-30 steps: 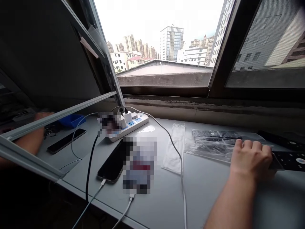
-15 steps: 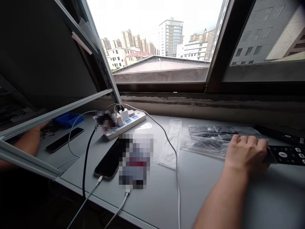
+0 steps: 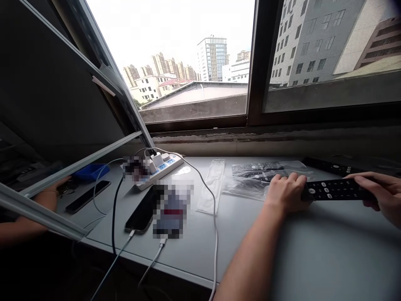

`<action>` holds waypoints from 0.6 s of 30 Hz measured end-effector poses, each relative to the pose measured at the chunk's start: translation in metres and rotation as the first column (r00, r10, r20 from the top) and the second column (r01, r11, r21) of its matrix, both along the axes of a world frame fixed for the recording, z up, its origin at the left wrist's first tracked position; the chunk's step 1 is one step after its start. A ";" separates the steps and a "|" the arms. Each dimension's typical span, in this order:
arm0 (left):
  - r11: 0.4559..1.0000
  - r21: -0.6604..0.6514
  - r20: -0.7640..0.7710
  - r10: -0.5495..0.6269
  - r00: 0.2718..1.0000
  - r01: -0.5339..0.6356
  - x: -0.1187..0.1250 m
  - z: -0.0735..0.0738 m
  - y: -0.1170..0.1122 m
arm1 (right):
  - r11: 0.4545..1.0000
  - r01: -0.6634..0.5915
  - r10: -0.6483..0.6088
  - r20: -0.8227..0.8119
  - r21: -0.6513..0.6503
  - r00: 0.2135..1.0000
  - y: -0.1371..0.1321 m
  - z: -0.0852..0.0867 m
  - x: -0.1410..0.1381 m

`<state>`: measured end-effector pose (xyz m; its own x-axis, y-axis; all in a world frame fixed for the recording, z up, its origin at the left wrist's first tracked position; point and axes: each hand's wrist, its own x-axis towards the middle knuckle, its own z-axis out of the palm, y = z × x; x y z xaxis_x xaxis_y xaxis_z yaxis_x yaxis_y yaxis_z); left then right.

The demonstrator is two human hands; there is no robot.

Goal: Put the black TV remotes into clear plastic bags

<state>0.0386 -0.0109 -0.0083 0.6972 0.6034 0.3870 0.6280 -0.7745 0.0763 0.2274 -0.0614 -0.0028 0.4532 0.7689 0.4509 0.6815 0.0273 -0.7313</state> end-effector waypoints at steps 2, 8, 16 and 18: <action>1.000 -0.006 -0.015 -0.005 1.000 0.005 -0.003 0.001 0.002 | 0.999 -0.046 0.044 -0.076 -0.024 0.996 -0.006 0.007 -0.007; 1.000 -0.006 -0.064 0.013 0.998 -0.013 -0.012 0.007 0.007 | 0.984 -0.176 0.176 -0.043 -0.005 0.983 -0.016 0.012 -0.022; 0.996 -0.036 -0.063 0.084 0.994 -0.087 -0.019 0.011 -0.005 | 0.932 -0.363 0.361 -0.114 0.002 0.925 -0.015 0.017 -0.023; 0.995 -0.040 -0.064 0.092 0.994 -0.095 -0.019 0.010 -0.007 | 0.917 -0.396 0.388 -0.126 -0.040 0.913 -0.013 0.016 -0.020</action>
<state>0.0193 -0.0176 0.0017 0.6590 0.6823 0.3167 0.7020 -0.7090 0.0668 0.2073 -0.0743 0.0127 0.1544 0.9202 0.3596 0.5382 0.2269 -0.8117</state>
